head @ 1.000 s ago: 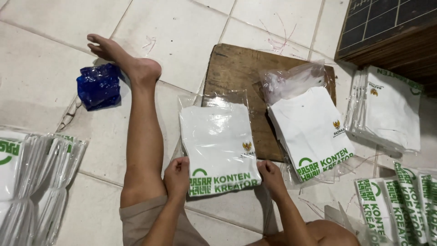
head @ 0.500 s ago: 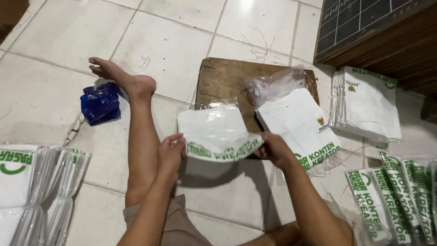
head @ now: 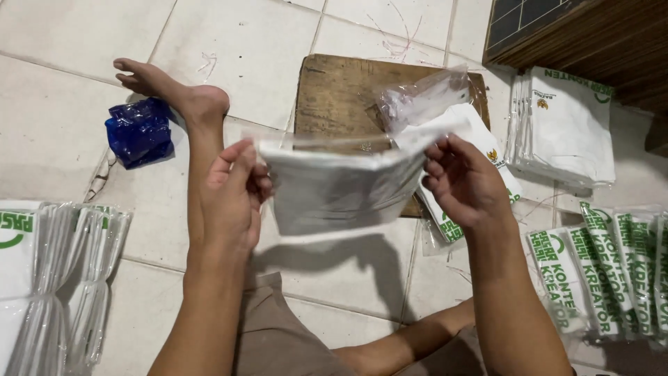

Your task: Folding t-shirts and placing them into individual plastic bags for packaging.

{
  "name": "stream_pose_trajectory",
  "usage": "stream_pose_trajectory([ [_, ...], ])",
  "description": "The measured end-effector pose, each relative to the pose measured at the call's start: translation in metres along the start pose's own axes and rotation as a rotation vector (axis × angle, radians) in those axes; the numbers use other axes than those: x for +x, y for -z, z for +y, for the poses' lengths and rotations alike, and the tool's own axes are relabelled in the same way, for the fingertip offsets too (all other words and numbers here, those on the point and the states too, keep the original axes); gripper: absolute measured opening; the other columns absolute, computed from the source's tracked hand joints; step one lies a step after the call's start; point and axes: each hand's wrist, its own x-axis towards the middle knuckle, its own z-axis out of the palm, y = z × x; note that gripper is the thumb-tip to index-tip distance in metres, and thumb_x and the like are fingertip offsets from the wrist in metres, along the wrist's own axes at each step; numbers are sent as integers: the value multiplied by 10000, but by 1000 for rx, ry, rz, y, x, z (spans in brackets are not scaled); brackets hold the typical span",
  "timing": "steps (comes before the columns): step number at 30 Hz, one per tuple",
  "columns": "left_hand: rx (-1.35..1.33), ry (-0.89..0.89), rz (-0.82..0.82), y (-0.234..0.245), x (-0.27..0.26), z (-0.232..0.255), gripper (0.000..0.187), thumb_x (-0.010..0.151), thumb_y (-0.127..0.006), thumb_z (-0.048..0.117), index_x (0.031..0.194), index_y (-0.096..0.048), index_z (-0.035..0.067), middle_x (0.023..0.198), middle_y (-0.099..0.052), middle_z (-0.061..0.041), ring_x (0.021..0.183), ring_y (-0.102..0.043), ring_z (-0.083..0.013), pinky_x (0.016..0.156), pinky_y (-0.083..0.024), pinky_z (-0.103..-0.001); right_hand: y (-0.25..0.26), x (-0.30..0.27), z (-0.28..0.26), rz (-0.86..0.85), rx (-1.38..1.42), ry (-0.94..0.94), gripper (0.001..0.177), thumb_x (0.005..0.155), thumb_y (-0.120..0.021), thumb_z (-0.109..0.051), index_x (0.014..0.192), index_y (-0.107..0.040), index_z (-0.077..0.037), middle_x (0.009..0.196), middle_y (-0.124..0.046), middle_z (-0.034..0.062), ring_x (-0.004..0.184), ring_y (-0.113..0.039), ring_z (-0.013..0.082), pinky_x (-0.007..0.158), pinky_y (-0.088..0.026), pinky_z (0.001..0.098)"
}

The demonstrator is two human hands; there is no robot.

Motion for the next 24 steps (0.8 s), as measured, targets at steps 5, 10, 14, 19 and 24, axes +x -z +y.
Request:
stream_pose_trajectory([
  [5,356,-48,170,53,58,-108,225,983,-622,142,1199,-599,83,739,-580,-9,576,-543,-49,542,-438,-132,40,64,68,192,-572,26,291,960,-635,-281,1192,-615,-105,1011,-731,80,826,-732,193,645,-589,294],
  [10,1005,440,79,92,41,-172,608,924,-704,347,1475,-503,186,1234,-670,-65,1071,-688,-239,822,-557,-383,152,69,192,238,-1264,-123,634,801,-866,-315,1307,-617,-26,1085,-689,200,1029,-698,341,803,-563,446],
  [14,1082,466,-2,107,58,-186,373,930,-675,332,1252,-667,145,1097,-737,-73,882,-740,-258,681,-561,-401,161,63,201,157,-1413,-268,503,802,-828,-511,990,-692,-65,881,-682,132,892,-707,311,744,-529,449],
  [19,958,334,-38,116,92,-187,409,874,-726,278,1175,-665,8,1022,-727,-205,787,-726,-298,583,-571,-413,99,82,142,86,-1134,-458,419,828,-845,-311,958,-714,64,853,-646,167,779,-613,278,663,-488,371],
  [24,867,333,62,81,109,-154,331,974,-621,232,1205,-674,1,1025,-721,-162,919,-704,-270,707,-574,-366,106,171,153,166,-1040,-257,216,953,-710,-278,1012,-743,-72,779,-642,67,561,-541,155,563,-437,329],
])
